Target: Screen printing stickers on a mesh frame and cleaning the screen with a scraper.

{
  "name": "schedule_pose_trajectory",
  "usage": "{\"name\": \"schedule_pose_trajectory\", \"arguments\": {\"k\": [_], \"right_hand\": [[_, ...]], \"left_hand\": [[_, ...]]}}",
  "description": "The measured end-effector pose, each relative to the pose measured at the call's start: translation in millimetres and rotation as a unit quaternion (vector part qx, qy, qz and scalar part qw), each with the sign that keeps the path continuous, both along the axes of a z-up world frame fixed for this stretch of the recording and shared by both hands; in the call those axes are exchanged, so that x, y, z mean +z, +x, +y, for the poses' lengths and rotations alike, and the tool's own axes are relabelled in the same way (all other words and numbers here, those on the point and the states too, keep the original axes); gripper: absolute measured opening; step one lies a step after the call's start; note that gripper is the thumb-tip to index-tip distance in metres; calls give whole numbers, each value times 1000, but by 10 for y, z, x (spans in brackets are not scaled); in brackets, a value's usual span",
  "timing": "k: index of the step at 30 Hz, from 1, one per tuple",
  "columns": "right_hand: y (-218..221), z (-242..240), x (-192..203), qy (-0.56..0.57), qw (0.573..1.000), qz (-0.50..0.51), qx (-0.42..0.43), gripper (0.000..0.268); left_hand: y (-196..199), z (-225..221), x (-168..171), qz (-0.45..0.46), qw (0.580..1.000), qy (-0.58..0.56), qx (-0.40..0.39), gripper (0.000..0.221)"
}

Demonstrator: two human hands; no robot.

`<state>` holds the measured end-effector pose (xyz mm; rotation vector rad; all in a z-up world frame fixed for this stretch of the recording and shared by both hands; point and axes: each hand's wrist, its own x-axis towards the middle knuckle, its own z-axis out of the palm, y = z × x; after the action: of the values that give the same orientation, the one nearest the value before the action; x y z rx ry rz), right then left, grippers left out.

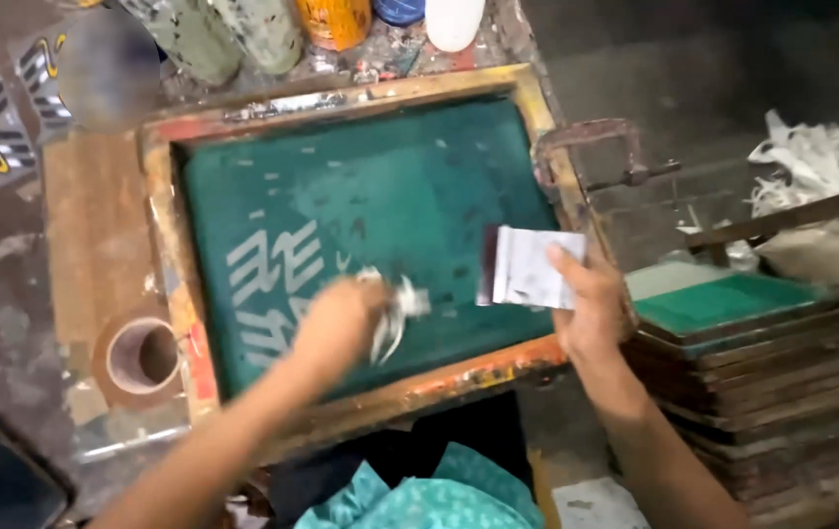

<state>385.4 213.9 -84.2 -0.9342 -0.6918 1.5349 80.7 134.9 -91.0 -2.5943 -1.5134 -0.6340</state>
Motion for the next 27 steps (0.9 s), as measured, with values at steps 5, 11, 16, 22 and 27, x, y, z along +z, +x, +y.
{"name": "schedule_pose_trajectory", "arguments": {"k": [5, 11, 16, 22, 27], "right_hand": [[-366, 140, 193, -10, 996, -43, 79, 24], [-442, 334, 54, 57, 995, -64, 44, 24], [-466, 592, 93, 150, 988, -42, 6, 28], [-615, 358, 111, 113, 991, 7, 77, 35], [-942, 69, 161, 90, 986, 70, 117, 28]], "left_hand": [[283, 461, 715, -479, 871, -105, 24, 38], [865, -78, 432, -289, 953, -49, 80, 49], [355, -382, 708, -346, 930, -9, 127, 51], [-1575, -560, 537, -420, 825, 47, 374, 33], [-2449, -613, 436, -467, 680, -34, 564, 29]]}}
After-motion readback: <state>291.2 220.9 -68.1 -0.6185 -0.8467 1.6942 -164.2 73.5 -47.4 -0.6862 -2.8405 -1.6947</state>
